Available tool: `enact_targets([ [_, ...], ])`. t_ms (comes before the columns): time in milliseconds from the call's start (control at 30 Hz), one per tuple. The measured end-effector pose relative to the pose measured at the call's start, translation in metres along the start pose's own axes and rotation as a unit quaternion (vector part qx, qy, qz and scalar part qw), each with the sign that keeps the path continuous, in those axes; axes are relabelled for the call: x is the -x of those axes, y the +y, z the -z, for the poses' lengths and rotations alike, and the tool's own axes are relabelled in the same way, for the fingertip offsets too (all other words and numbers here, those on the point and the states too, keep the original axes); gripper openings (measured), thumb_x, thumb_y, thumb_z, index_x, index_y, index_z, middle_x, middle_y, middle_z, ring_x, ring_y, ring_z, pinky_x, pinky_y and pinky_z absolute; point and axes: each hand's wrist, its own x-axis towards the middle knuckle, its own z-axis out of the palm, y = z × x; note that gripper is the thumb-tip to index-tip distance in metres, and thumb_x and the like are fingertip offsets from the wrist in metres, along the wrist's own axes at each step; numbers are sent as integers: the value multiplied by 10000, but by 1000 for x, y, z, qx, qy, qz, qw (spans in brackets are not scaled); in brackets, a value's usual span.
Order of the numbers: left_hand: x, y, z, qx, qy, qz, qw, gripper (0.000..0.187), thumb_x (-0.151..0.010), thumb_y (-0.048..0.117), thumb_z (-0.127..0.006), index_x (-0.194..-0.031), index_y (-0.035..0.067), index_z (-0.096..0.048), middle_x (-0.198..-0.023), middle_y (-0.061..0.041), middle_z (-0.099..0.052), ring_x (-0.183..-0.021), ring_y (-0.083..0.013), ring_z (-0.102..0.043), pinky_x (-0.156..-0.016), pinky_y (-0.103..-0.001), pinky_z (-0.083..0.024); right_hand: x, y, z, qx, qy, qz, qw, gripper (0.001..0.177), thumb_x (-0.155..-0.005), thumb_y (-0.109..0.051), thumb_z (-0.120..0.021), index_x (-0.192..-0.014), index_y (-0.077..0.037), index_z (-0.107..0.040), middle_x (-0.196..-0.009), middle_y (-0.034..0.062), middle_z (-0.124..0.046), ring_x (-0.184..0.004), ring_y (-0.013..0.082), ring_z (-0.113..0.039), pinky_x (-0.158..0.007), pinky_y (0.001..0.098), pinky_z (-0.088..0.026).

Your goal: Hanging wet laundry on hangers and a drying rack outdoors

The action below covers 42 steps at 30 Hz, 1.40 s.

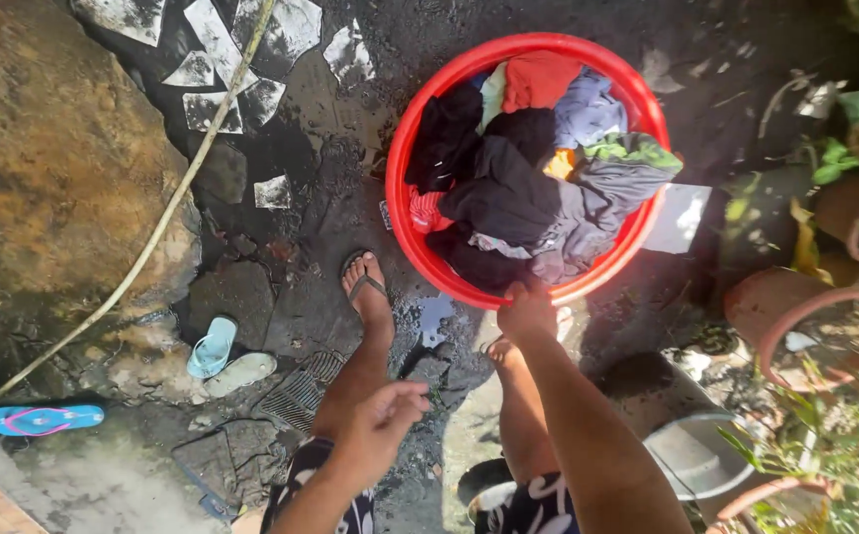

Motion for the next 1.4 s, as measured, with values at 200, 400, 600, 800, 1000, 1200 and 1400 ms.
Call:
enact_targets([
  [200,-26,-16,-7,92,-14,-1,996,372,-932,254,-639,-1255,95,-734,-1145,-150,-831,-1146,-193,-793,-1015,-286,-610,-45,-5,-14,79,-69,26,994,560,-850,-149,-602,-1391,-157,-459,-1548,143,-337,-1414,371,-355,-1109,526,-389],
  [400,-30,-17,-7,76,4,-10,997,379,-936,282,-626,-1243,91,-741,-1169,-138,-828,-1145,-181,-791,-1010,-304,-638,-40,23,-29,110,-216,18,970,591,-870,-226,-527,-1447,-196,-403,-1226,149,-711,-1196,379,-647,-1066,483,-406],
  [600,-26,-6,-27,77,-10,7,997,384,-932,298,-634,-1265,134,-733,-1170,-140,-836,-1148,-202,-798,-990,-281,-606,-32,36,77,-11,-98,-30,995,502,-738,-213,-515,-1203,-198,-702,-1108,121,-741,-1041,345,-698,-860,435,-545],
  [800,-28,12,-41,62,-26,7,998,385,-934,314,-623,-1263,151,-738,-1157,-114,-844,-1150,-187,-805,-977,-258,-605,-66,70,134,-35,213,139,966,368,-782,-193,-569,-1118,-72,-656,-920,220,-609,-1166,497,-349,-774,631,-515],
  [1000,-33,3,-44,81,-22,13,996,384,-937,302,-616,-1260,134,-737,-1170,-146,-843,-1150,-196,-806,-972,-256,-599,-68,32,71,-35,365,231,901,588,-836,-82,-648,-1384,-18,-445,-1260,307,-468,-1226,515,-339,-901,622,-403],
  [1200,-35,-13,-31,88,-7,3,996,395,-944,315,-604,-1264,120,-729,-1152,-154,-835,-1107,-212,-811,-994,-289,-612,-74,-5,-34,-112,20,-9,994,340,-885,-366,-625,-1215,-298,-672,-1539,52,-253,-1075,292,-645,-885,460,-566],
  [1400,-33,-14,-23,72,1,21,997,437,-928,365,-596,-1280,138,-722,-1191,-135,-834,-1077,-203,-810,-950,-276,-604,-84,-9,-46,-108,-34,-1,994,417,-986,-412,-574,-1291,-135,-641,-1308,95,-564,-944,271,-717,-803,424,-596],
])
